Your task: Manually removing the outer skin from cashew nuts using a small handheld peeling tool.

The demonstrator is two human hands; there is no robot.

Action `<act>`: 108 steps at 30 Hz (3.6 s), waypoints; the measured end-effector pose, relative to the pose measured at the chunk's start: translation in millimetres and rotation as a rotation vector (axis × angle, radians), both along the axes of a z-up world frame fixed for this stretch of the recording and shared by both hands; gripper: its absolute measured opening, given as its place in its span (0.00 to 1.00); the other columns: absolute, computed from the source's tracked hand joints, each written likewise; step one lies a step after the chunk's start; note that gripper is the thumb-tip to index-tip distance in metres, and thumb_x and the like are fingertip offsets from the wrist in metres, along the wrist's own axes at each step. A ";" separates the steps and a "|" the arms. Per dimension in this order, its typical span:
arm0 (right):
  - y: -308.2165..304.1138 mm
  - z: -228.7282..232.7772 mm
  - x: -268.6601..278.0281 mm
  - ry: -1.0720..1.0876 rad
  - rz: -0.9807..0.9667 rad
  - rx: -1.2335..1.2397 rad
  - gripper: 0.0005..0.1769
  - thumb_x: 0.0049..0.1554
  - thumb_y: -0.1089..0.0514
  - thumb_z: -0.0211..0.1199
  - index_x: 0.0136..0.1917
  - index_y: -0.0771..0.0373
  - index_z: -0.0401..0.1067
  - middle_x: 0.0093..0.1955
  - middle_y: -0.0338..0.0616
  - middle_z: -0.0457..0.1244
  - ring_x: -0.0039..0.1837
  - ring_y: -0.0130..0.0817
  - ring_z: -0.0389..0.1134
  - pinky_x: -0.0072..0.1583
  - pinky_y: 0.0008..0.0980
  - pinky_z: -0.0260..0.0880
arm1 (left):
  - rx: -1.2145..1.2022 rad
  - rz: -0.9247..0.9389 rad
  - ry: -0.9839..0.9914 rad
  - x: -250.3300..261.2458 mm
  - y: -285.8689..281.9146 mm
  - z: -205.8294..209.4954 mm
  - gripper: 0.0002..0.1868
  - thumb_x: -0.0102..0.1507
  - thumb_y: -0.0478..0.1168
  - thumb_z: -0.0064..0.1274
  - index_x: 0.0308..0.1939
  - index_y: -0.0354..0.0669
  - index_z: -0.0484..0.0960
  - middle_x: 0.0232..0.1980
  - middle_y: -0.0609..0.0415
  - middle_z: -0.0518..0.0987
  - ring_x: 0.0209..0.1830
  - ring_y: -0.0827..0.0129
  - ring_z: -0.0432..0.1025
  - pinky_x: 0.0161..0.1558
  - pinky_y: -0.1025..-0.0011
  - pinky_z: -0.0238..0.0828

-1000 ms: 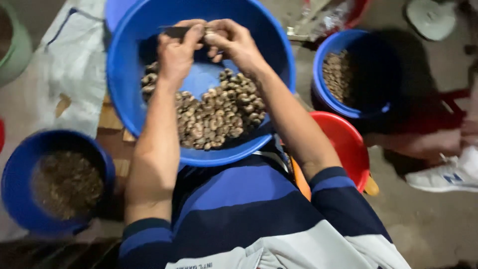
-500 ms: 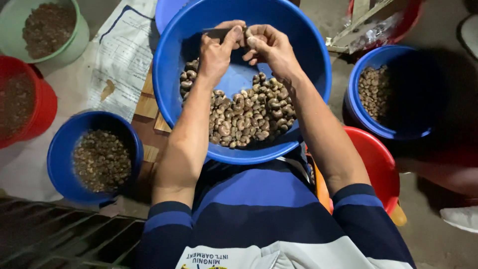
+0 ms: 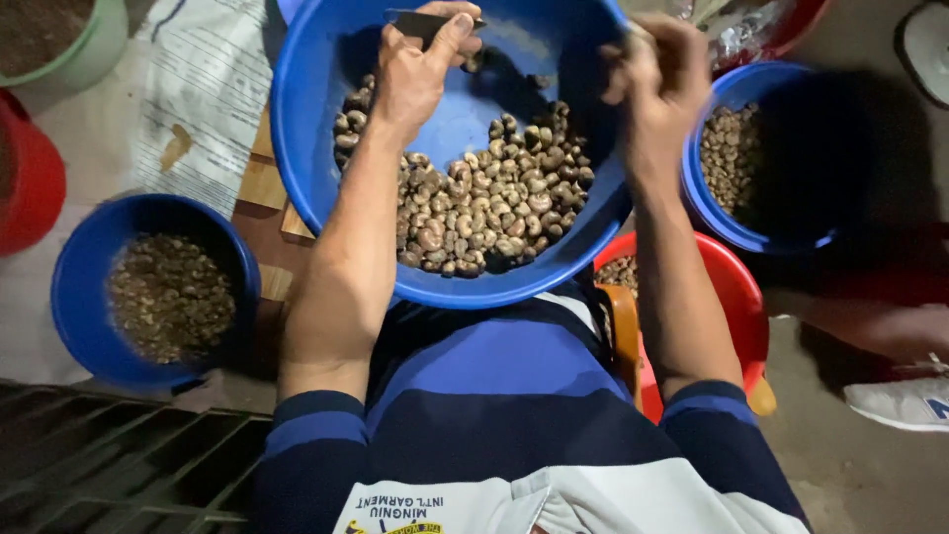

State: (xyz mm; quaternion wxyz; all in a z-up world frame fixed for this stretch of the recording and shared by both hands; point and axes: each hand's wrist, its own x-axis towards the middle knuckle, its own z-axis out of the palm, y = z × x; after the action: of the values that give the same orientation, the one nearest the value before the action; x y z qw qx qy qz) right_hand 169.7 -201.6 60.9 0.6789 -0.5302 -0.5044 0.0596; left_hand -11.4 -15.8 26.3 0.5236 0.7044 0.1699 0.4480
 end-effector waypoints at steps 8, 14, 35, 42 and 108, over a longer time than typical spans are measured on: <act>-168.9 -205.5 47.5 0.439 -0.476 -0.493 0.13 0.65 0.57 0.64 0.59 0.64 0.68 0.42 0.40 0.66 0.35 0.23 0.63 0.37 0.22 0.64 | -0.118 -0.036 0.278 5.4 2.3 -20.1 0.11 0.68 0.42 0.53 0.52 0.47 0.82 0.45 0.50 0.86 0.36 0.70 0.82 0.38 0.72 0.86; -258.6 -333.6 34.7 0.462 -0.544 -1.020 0.19 0.60 0.53 0.60 0.60 0.65 0.68 0.49 0.47 0.69 0.46 0.37 0.69 0.49 0.32 0.67 | -0.088 -0.099 0.563 4.4 0.3 -29.1 0.07 0.69 0.41 0.53 0.41 0.41 0.78 0.34 0.53 0.79 0.19 0.73 0.72 0.18 0.76 0.74; 114.1 -95.6 -13.7 -1.168 0.122 -1.187 0.16 0.59 0.52 0.60 0.56 0.63 0.70 0.44 0.55 0.72 0.44 0.55 0.74 0.44 0.53 0.74 | -0.195 0.158 0.118 -6.3 5.6 -0.4 0.12 0.67 0.41 0.55 0.51 0.40 0.85 0.41 0.52 0.87 0.28 0.73 0.83 0.27 0.81 0.77; 123.7 -152.0 -14.6 -1.124 0.083 -1.129 0.13 0.61 0.55 0.54 0.53 0.67 0.70 0.43 0.56 0.72 0.42 0.57 0.74 0.43 0.52 0.74 | 0.004 0.161 0.248 -10.3 3.2 -1.9 0.11 0.70 0.40 0.52 0.52 0.40 0.84 0.36 0.53 0.85 0.28 0.74 0.84 0.27 0.80 0.81; 97.2 -41.2 -28.6 0.312 0.400 -0.424 0.12 0.64 0.63 0.62 0.60 0.69 0.72 0.42 0.40 0.67 0.39 0.23 0.69 0.41 0.19 0.70 | -0.040 0.044 0.004 -3.5 -4.8 -2.6 0.10 0.67 0.41 0.56 0.48 0.41 0.86 0.40 0.56 0.85 0.39 0.72 0.76 0.44 0.75 0.77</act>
State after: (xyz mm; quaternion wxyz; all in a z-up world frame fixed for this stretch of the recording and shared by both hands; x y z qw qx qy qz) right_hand 141.1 -104.4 19.6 0.5973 -0.5346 -0.4648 0.3759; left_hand -15.0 -20.5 23.6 0.5273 0.6908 0.1950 0.4546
